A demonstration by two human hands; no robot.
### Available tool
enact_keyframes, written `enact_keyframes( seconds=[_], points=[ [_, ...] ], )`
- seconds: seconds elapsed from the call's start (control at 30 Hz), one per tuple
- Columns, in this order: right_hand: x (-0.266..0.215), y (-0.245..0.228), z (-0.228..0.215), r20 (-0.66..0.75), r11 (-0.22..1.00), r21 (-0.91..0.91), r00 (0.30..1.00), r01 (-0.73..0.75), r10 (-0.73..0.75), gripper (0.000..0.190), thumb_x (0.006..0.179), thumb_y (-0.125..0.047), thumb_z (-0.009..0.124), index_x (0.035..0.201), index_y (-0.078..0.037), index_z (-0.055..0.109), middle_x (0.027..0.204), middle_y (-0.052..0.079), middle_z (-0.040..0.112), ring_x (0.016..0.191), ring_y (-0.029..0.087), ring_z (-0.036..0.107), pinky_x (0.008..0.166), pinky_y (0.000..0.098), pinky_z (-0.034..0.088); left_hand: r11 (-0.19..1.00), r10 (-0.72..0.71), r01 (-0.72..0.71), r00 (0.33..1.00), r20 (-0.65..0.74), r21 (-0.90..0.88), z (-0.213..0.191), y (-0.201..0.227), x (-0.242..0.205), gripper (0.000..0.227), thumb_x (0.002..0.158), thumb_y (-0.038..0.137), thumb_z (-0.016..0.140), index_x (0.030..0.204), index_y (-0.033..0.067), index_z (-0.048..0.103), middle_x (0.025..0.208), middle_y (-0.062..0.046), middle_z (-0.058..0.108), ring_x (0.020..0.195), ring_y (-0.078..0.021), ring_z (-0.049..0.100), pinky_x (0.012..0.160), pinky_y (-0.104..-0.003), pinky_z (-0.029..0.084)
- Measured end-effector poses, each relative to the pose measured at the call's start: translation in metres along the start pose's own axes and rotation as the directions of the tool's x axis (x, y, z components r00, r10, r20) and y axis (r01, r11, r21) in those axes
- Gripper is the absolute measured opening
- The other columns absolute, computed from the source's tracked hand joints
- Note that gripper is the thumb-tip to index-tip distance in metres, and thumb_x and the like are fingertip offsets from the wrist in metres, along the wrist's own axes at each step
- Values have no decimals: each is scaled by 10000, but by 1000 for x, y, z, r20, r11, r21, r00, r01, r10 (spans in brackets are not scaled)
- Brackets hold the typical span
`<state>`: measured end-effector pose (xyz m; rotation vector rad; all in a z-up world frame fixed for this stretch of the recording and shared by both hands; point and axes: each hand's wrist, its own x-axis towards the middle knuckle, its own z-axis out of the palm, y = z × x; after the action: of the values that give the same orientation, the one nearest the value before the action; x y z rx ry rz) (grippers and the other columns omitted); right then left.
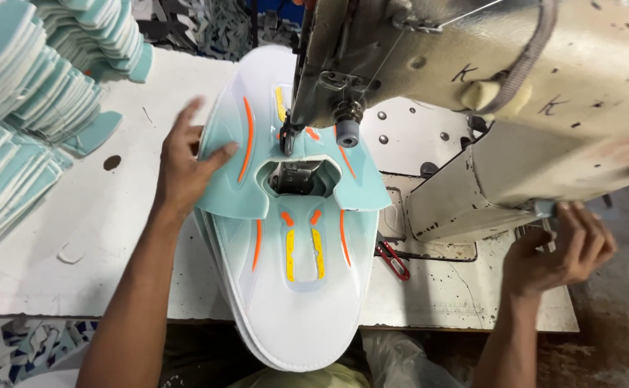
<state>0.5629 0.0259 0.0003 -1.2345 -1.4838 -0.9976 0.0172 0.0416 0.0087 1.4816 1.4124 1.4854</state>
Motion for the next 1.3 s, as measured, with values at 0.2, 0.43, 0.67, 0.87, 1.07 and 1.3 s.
enact_keyframes(
  seconds=[0.2,0.43,0.67,0.87,1.07,1.3],
  points=[
    [-8,-96,-55,110,977,214,994,-23,-1,207,1039,-31,645,1245,-14,653,1225,184,659,1160,325,645,1002,421,570,998,-67,46,821,-567,-50,1,-16,-123,580,1100,269,672,1576,6,469,1224,-129,581,999,-158,558,872,-282,526],
    [-33,-219,-80,869,800,213,483,-562,108,411,874,-246,770,1202,-10,696,1043,114,708,745,198,698,599,328,546,876,-115,179,979,-166,449,34,-5,-208,989,711,395,878,1493,6,415,1284,-191,450,1163,-323,519,906,-445,542],
    [-60,-195,-78,874,279,391,449,-877,184,420,954,-204,797,1234,18,576,1052,185,685,874,183,659,727,311,568,977,-211,204,969,-129,-62,39,37,-209,858,815,127,752,1496,68,232,1194,-126,628,985,-244,736,801,-392,624],
    [-41,-183,-124,962,54,221,226,-974,155,749,806,-80,757,1446,-206,390,1150,156,723,825,227,748,603,374,661,997,-40,55,966,254,-56,21,65,-267,692,713,-2,756,1392,63,639,1283,-187,759,1123,-279,737,972,-440,582],
    [-86,-116,-156,713,84,698,701,-711,-1,276,810,-61,761,1066,15,688,973,103,733,840,175,711,754,313,597,973,211,-223,965,157,62,19,101,-279,383,792,127,843,1169,96,780,1086,-124,813,1008,-211,791,884,-395,601],
    [7,-222,-53,751,320,571,638,-756,167,315,897,-67,782,1193,24,725,959,73,693,655,83,479,544,233,368,937,336,-314,930,-151,153,18,89,-129,326,899,93,787,1202,-8,725,1124,-145,788,1025,-189,734,925,-328,553]
  ],
)
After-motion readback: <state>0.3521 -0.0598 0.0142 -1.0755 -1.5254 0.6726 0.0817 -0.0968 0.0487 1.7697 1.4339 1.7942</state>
